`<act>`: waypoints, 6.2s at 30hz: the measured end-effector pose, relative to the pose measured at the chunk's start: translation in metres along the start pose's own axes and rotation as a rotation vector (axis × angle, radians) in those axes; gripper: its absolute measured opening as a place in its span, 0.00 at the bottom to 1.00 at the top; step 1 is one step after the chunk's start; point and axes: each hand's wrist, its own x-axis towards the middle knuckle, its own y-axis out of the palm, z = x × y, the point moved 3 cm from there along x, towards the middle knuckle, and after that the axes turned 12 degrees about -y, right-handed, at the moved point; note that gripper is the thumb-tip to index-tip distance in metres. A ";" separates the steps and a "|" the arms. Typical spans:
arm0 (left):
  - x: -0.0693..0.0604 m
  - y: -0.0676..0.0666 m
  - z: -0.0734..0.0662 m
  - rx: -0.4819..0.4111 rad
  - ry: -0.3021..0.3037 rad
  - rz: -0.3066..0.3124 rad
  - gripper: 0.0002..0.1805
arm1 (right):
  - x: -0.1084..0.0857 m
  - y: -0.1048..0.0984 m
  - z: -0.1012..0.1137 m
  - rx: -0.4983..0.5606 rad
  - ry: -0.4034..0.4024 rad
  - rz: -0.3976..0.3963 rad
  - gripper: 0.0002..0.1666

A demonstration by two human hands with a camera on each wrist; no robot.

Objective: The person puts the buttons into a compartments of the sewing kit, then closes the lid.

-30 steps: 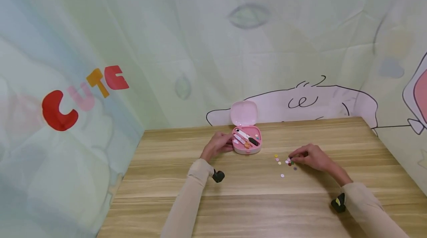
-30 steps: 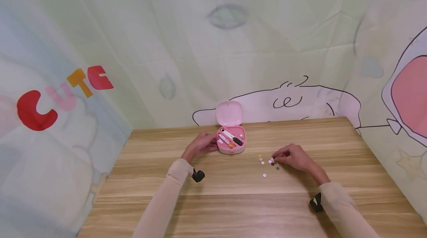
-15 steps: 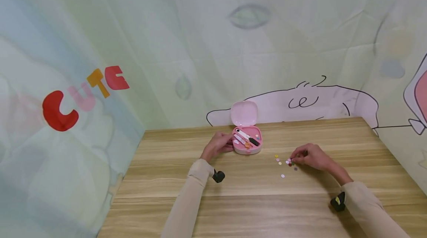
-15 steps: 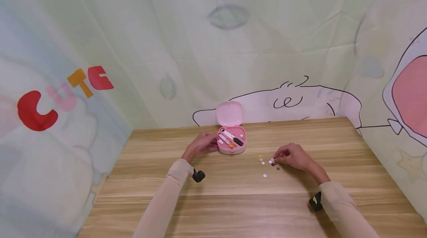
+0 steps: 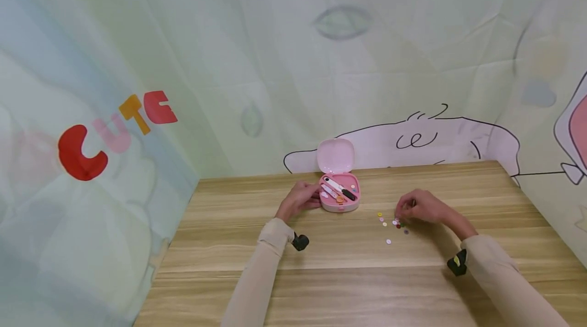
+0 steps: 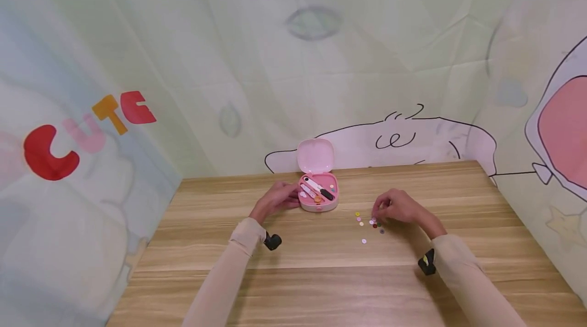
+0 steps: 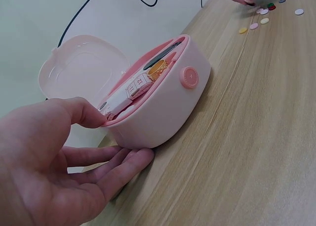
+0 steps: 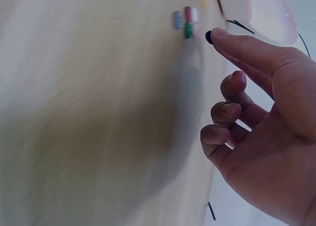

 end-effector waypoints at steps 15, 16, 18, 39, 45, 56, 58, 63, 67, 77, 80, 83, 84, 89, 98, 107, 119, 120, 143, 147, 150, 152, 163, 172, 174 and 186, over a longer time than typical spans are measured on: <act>-0.003 0.000 -0.001 0.015 0.009 -0.010 0.18 | 0.064 -0.003 0.021 0.116 0.065 -0.021 0.03; -0.003 0.000 0.000 0.014 0.011 -0.008 0.18 | 0.068 -0.003 0.023 0.124 0.069 -0.018 0.04; -0.003 0.000 0.000 0.009 0.011 -0.005 0.18 | 0.074 -0.001 0.025 0.147 0.077 -0.011 0.05; -0.001 0.000 -0.001 -0.005 0.024 -0.001 0.15 | 0.121 0.022 0.028 0.253 0.303 -0.132 0.14; -0.001 0.000 0.000 0.005 0.013 0.013 0.18 | 0.124 0.026 0.025 0.274 0.325 -0.143 0.14; 0.000 0.001 -0.001 0.008 0.014 0.009 0.18 | 0.119 0.023 0.026 0.256 0.308 -0.203 0.18; 0.000 0.001 -0.001 0.007 0.012 0.002 0.17 | 0.115 0.019 0.025 0.242 0.284 -0.210 0.19; -0.002 0.001 -0.002 0.009 0.012 -0.008 0.16 | 0.100 0.004 0.022 0.185 0.247 -0.191 0.21; -0.003 0.001 -0.002 0.005 0.014 0.000 0.18 | 0.084 -0.006 0.016 0.130 0.224 -0.161 0.22; -0.001 0.001 -0.001 0.006 0.014 0.002 0.18 | 0.041 -0.012 0.012 0.055 0.153 -0.116 0.19; 0.000 0.001 0.000 -0.010 0.025 0.016 0.17 | 0.029 -0.011 0.014 0.044 0.140 -0.102 0.17; 0.000 0.002 0.001 -0.022 0.035 0.024 0.17 | 0.017 -0.010 0.016 0.037 0.126 -0.091 0.16; 0.000 0.001 0.001 -0.023 0.035 0.023 0.17 | 0.013 -0.009 0.016 0.032 0.118 -0.089 0.15; 0.001 0.001 0.000 -0.018 0.034 0.027 0.17 | -0.006 -0.006 0.013 0.029 0.088 -0.082 0.12; -0.002 0.001 0.000 -0.014 0.030 0.013 0.16 | -0.027 0.008 0.006 0.052 0.063 -0.084 0.08; -0.001 0.000 0.000 -0.013 0.030 0.013 0.17 | -0.027 0.014 0.003 0.021 0.069 -0.090 0.06; -0.002 0.001 0.000 -0.003 0.020 0.006 0.17 | -0.029 0.016 0.001 -0.016 0.070 -0.122 0.03; -0.001 0.001 0.000 -0.004 0.020 0.006 0.17 | -0.029 0.016 0.001 -0.017 0.070 -0.120 0.03; -0.001 0.001 -0.001 -0.020 0.016 0.014 0.16 | -0.007 0.001 0.008 0.010 0.009 -0.039 0.06; -0.002 0.001 -0.001 -0.011 0.012 0.017 0.18 | 0.007 -0.001 0.011 0.001 0.018 -0.039 0.06; -0.002 0.000 -0.001 -0.002 0.010 0.018 0.19 | 0.019 -0.002 0.014 0.010 0.036 -0.037 0.06; -0.002 -0.001 0.000 -0.001 0.008 0.018 0.20 | 0.027 -0.003 0.017 0.011 0.039 -0.037 0.06; -0.003 0.001 -0.001 -0.001 0.015 0.017 0.19 | 0.066 0.004 0.021 0.121 0.124 -0.081 0.09; -0.002 0.000 0.000 0.004 0.016 0.000 0.18 | 0.096 0.012 0.021 0.209 0.220 -0.129 0.11; -0.002 0.000 0.000 0.004 0.017 0.000 0.18 | 0.101 0.013 0.021 0.227 0.259 -0.135 0.12; -0.001 0.003 0.001 -0.013 0.024 0.008 0.17 | 0.118 0.022 0.016 0.332 0.322 -0.156 0.16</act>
